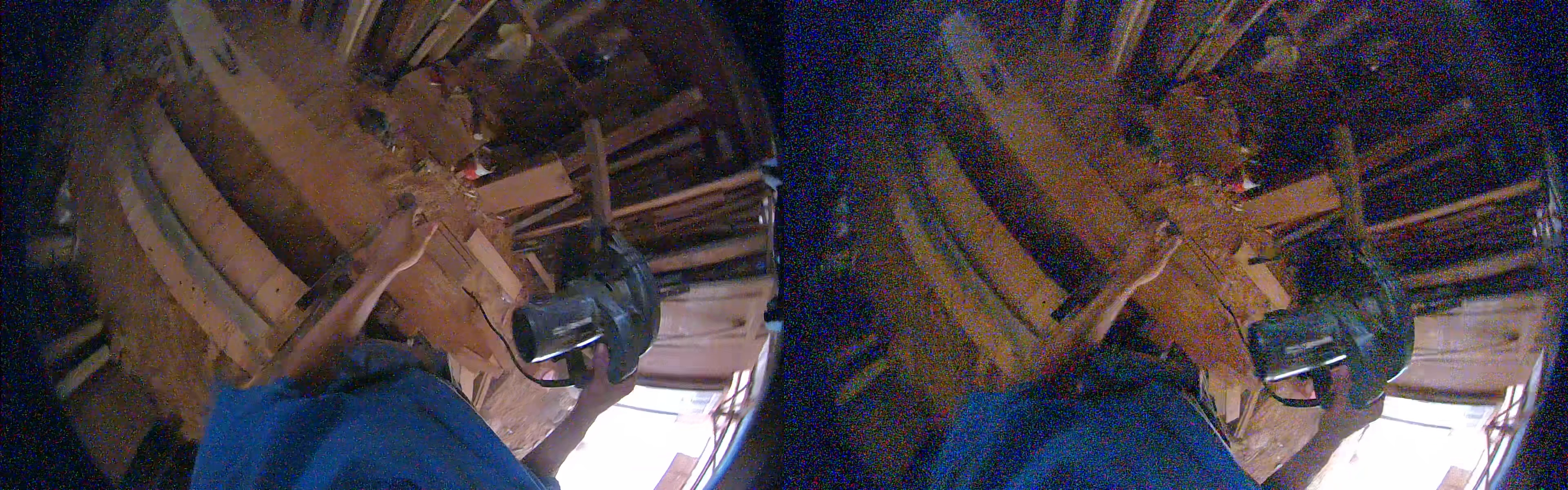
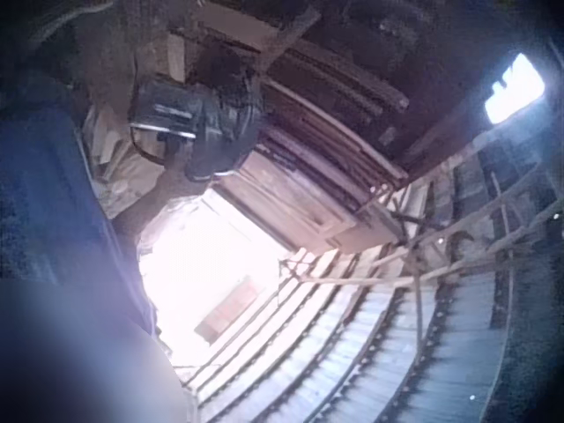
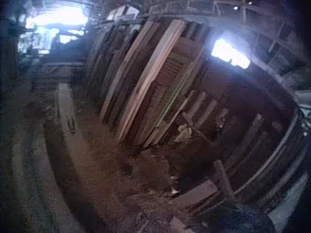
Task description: The person uses a circular saw to cut a long wooden plank into shorter pieces. They repeatedly position the plank, clamp it, cut it, and then move the cut pieces aside to continue cutting the remaining length.
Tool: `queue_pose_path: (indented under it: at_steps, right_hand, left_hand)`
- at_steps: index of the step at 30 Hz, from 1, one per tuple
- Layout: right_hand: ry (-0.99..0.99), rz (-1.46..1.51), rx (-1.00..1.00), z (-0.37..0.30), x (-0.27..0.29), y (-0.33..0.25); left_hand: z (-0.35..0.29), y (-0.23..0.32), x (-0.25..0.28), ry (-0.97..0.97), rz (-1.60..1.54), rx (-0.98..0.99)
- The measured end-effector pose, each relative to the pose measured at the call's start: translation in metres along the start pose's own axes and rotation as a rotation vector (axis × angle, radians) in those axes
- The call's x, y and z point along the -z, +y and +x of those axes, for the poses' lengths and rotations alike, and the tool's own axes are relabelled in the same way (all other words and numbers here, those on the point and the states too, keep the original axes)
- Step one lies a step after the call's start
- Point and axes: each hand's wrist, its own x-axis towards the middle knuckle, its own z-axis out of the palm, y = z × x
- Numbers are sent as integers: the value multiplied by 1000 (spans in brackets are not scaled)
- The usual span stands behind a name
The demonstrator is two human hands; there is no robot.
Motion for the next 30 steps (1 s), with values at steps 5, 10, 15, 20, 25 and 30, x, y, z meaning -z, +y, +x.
queue_pose_path:
  at_steps: [5,10,15,20,25,30]
  right_hand:
    - [190,88,-112,-21,82,23]
    - [367,-61,-267,-72,172,86]
    - [517,-148,-518,-132,248,172]
    - [462,-114,-652,-161,317,253]
    - [388,-93,-831,-172,354,311]
    - [280,-55,-994,-190,375,353]
  left_hand:
    - [33,14,-51,-192,540,-90]
    - [32,39,-53,-101,644,-102]
    - [50,29,-62,-69,789,-114]
    - [67,24,-79,43,734,-213]
    - [82,43,-87,77,1047,-87]
    - [72,79,-102,-65,737,444]
